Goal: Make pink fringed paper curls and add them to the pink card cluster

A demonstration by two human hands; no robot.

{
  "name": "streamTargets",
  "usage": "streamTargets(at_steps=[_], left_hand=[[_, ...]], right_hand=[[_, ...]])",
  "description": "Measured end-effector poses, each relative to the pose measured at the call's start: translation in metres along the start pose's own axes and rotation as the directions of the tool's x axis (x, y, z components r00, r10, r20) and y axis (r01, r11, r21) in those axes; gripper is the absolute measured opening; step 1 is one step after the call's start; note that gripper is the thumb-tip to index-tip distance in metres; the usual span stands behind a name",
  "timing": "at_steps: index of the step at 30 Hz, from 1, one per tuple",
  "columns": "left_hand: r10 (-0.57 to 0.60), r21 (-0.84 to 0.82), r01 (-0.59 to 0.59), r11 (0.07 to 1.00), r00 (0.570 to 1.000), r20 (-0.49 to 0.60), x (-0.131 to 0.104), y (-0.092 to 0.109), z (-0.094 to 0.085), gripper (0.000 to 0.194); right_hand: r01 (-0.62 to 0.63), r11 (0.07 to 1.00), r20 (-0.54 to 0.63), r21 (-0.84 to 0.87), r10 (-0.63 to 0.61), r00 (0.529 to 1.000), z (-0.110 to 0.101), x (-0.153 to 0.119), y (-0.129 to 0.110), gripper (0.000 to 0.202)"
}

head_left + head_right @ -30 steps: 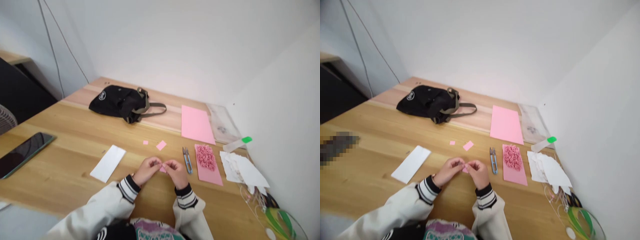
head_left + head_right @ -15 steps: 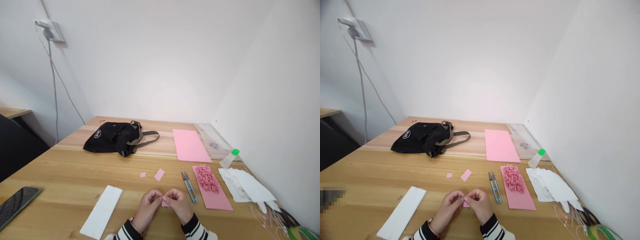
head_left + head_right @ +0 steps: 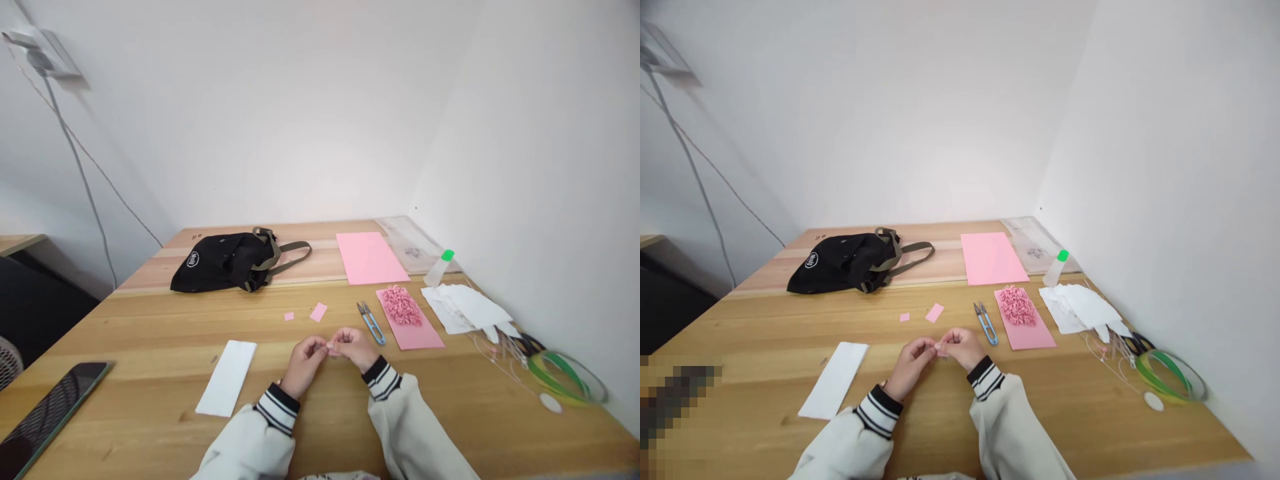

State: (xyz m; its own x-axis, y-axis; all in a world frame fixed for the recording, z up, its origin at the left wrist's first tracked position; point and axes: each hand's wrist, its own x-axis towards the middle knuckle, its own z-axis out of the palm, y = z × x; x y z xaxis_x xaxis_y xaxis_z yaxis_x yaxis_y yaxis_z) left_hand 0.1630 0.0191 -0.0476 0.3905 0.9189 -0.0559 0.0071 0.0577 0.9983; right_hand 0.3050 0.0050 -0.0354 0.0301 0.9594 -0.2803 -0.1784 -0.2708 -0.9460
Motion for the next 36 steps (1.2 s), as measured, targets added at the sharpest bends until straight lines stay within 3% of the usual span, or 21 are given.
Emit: streamTargets(at_steps=[9, 17, 28, 36], left_hand=[[0.074, 0.080, -0.079, 0.994, 0.995, 0.065, -0.0005, -0.0041, -0.0011, 0.027], [0.069, 0.057, -0.076, 0.996, 0.992, 0.109, -0.0006, -0.0044, -0.0027, 0.031], [0.084, 0.053, -0.089, 0.995, 0.992, 0.097, 0.0005, -0.0044, -0.0025, 0.027], [0.062, -0.040, -0.061, 0.997, 0.998, 0.020, 0.0017, -0.0013, -0.0015, 0.018]], right_hand=[[0.011, 0.998, 0.010, -0.055, -0.010, 1.000, -0.0017, -0.0074, -0.0057, 0.037], [0.002, 0.995, 0.028, -0.097, 0.001, 1.000, -0.0024, -0.0085, -0.0059, 0.036], [0.038, 0.987, 0.065, -0.158, -0.028, 0.998, -0.0040, -0.0065, -0.0032, 0.037], [0.037, 0.981, 0.136, -0.192, -0.011, 0.991, -0.0091, -0.0094, -0.0062, 0.039]])
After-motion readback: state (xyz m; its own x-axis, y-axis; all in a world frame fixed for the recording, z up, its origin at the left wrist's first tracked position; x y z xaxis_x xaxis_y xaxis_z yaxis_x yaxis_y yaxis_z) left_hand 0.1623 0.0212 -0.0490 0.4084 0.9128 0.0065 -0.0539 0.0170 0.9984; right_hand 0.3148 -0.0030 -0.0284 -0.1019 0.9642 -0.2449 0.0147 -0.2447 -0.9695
